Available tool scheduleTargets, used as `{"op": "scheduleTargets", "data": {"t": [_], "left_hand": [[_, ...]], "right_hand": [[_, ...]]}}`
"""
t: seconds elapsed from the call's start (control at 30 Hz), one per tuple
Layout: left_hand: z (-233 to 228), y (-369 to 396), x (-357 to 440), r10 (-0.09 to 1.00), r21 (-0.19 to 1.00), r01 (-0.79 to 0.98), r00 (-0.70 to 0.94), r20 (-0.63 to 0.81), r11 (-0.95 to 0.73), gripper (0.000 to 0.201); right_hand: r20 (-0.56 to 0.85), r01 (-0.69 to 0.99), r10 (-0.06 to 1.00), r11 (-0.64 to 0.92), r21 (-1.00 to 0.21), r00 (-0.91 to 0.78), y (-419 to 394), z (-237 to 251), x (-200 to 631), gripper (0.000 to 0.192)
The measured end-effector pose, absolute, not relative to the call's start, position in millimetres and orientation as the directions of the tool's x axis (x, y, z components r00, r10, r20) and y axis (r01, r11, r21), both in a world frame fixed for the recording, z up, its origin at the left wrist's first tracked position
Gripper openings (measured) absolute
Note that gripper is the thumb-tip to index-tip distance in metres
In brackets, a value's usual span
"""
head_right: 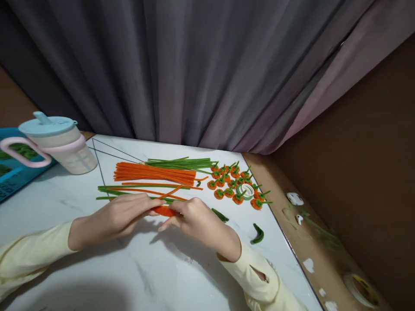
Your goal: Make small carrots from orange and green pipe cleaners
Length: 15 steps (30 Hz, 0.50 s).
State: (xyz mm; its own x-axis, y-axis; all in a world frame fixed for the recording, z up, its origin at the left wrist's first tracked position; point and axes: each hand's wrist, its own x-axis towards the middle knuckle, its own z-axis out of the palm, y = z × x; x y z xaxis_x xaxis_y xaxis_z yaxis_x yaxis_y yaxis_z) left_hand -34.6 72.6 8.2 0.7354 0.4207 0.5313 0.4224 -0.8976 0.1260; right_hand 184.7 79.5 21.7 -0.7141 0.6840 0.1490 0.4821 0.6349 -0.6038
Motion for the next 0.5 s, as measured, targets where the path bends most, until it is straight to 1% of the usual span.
{"op": "scheduleTargets", "data": {"t": [0.1,0.27,0.5], "left_hand": [[12,74,-38,0.394,0.070,0.433,0.728,0.562,-0.899,0.035],[14,75,-41,0.367,0.044,0.428,0.714,0.597,-0.903,0.042],[14,73,-39,0.375,0.035,0.447,0.703,0.604,-0.894,0.037]], "right_hand": [[0.132,0.497,0.700,0.614,-0.613,-0.701,79,26,188,0.013],[0.121,0.532,0.720,0.605,-0.593,-0.684,78,36,193,0.022],[0.228,0.460,0.689,0.656,-0.599,-0.688,75,40,192,0.015]]}}
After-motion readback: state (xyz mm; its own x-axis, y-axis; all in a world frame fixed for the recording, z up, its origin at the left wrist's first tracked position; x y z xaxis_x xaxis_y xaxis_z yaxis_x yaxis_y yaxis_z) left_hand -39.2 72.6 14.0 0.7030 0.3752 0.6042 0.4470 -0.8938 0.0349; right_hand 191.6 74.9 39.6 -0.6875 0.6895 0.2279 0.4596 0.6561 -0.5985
